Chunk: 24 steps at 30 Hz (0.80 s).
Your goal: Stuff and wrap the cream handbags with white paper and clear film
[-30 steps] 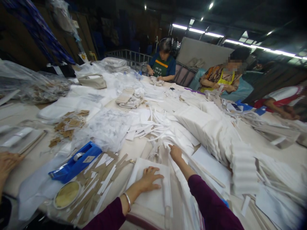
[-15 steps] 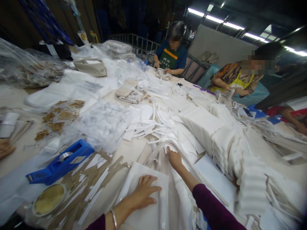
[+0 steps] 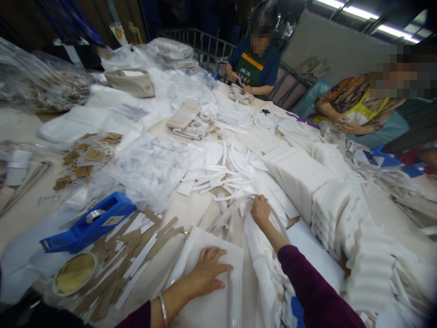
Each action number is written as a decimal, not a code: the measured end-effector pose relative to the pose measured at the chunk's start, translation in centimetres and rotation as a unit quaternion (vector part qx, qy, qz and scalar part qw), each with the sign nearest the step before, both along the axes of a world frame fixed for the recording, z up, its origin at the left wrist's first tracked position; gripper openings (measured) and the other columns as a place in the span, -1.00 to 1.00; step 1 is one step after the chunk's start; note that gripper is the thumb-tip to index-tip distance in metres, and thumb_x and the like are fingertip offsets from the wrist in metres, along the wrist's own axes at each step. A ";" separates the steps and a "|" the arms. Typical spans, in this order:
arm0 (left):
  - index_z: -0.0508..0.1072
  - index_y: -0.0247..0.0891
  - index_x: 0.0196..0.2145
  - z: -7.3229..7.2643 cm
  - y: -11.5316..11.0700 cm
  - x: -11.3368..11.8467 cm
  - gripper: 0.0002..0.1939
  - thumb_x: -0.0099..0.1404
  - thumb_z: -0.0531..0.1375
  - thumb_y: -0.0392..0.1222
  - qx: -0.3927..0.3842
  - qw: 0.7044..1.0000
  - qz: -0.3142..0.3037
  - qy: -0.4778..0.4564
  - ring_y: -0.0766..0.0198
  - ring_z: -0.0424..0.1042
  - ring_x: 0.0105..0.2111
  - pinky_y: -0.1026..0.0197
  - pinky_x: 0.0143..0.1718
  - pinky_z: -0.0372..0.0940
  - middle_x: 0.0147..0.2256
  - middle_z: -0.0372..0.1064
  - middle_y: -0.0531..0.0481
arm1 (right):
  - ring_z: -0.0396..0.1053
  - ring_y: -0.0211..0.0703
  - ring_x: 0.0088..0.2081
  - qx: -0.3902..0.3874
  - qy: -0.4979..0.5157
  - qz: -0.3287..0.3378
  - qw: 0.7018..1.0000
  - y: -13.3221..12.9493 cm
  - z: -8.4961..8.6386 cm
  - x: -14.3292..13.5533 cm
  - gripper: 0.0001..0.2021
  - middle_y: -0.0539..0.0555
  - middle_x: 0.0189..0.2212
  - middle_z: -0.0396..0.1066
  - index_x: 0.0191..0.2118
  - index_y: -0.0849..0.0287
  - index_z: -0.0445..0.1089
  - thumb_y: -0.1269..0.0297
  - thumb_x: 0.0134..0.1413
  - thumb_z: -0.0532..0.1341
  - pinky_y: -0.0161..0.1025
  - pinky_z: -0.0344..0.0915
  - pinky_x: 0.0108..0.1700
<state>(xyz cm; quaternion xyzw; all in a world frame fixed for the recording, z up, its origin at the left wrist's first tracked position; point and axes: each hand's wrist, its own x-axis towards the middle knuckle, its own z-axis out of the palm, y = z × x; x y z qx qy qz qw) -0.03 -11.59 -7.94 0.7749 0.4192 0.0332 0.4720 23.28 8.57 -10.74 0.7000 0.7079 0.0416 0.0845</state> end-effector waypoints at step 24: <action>0.07 -0.16 0.22 5.3 -0.9 0.3 -0.19 0.05 0.29 -0.05 -0.034 0.979 0.057 -0.192 -0.06 -0.12 0.26 -0.17 0.22 -0.16 0.27 -0.10 -0.22 | 0.28 -0.42 -0.60 -0.406 0.641 -0.116 0.641 -10.2 28.7 -8.1 -0.72 0.16 -0.26 0.46 -0.18 0.29 0.43 0.53 -0.11 0.25 -0.50 0.18 -0.71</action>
